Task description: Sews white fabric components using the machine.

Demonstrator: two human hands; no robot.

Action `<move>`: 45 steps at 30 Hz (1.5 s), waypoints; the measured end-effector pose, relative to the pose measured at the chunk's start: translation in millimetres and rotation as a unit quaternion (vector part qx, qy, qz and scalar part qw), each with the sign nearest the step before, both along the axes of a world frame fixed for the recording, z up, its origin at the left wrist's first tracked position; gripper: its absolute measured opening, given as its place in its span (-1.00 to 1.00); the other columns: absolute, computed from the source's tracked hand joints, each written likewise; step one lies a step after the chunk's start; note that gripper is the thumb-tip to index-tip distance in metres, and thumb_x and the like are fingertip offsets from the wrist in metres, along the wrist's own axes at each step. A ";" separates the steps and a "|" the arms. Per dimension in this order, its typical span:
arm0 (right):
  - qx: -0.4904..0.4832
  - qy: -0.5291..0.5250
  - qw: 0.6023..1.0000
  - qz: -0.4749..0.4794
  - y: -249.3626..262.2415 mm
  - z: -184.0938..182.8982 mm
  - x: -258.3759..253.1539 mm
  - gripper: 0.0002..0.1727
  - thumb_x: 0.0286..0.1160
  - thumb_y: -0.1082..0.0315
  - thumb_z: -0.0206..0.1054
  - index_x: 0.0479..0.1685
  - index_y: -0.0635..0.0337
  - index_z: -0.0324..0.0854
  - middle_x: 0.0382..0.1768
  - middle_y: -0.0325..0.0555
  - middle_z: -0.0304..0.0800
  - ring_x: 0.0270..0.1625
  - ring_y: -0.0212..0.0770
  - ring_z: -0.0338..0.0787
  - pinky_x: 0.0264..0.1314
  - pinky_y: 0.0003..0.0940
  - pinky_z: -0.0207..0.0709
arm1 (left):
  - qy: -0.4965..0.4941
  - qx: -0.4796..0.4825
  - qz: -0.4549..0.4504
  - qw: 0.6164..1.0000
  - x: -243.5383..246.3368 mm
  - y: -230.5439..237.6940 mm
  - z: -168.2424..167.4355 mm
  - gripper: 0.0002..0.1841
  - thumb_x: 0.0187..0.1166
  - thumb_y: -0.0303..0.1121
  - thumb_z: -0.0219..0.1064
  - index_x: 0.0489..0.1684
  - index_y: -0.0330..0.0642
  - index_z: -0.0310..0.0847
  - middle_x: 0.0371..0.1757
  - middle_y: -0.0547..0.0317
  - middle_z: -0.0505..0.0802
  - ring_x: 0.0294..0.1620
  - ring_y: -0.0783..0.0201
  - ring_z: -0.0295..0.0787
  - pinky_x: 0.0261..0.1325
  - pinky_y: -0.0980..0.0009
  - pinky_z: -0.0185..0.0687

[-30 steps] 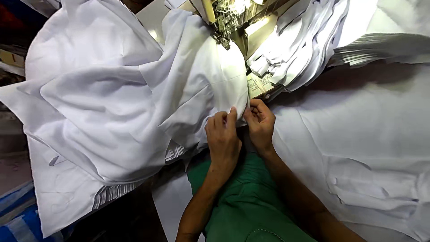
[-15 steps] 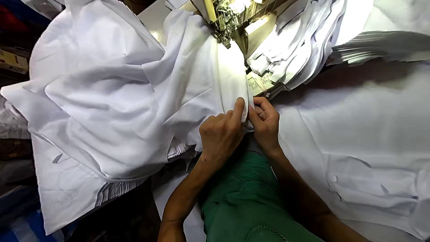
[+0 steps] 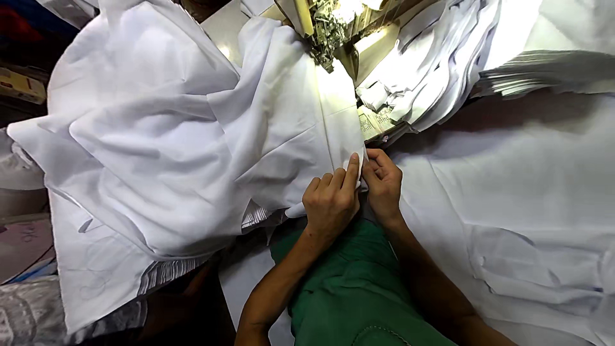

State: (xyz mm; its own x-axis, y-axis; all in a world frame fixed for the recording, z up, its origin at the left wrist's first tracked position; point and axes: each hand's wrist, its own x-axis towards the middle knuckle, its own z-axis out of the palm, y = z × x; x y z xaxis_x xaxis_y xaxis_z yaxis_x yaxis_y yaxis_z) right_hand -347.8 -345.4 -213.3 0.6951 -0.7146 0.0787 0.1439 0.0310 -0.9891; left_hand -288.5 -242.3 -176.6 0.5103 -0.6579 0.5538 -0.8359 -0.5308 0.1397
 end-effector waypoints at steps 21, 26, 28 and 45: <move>-0.084 -0.027 0.996 -0.033 -24.6 12.1 38.9 -0.83 0.76 0.33 0.24 0.08 0.20 0.65 -0.51 -0.30 0.64 -0.55 -0.49 0.58 -0.53 -0.61 0.48 | 0.045 -0.068 0.042 0.996 44.1 -47.8 15.7 -0.61 0.54 -0.27 0.40 0.31 -0.15 0.80 -0.47 0.16 0.69 -0.62 0.23 0.53 -0.63 0.35 0.30; -0.097 -0.015 0.994 -0.036 -31.2 12.1 39.4 -0.83 0.75 0.29 0.25 0.08 0.17 0.66 -0.57 -0.33 0.56 -0.62 -0.50 0.49 -0.60 -0.63 0.38 | 0.090 -0.048 0.030 0.994 37.6 -38.1 14.3 -0.45 0.47 -0.40 0.34 0.55 -0.16 0.60 -0.31 0.10 0.69 -0.45 0.16 0.59 -0.48 0.28 0.42; -0.109 -0.011 0.993 -0.032 -34.9 13.1 37.5 -0.83 0.74 0.29 0.27 0.08 0.16 0.67 -0.61 -0.35 0.54 -0.66 -0.51 0.45 -0.65 -0.64 0.33 | 0.113 -0.055 0.027 0.992 27.8 -28.7 10.7 -0.40 0.37 -0.45 0.30 0.54 -0.22 0.56 -0.25 0.06 0.74 -0.36 0.11 0.64 -0.40 0.21 0.46; -0.089 0.039 0.987 0.128 -59.5 31.2 4.0 -0.86 0.71 0.33 0.27 0.07 0.14 0.63 -0.53 -0.32 0.72 -0.60 -0.53 0.64 -0.58 -0.65 0.51 | 0.157 -0.062 -0.010 0.986 26.0 -6.5 72.3 -0.62 0.68 -0.12 0.27 0.25 -0.22 0.57 -0.19 0.09 0.75 -0.48 0.23 0.66 -0.61 0.30 0.44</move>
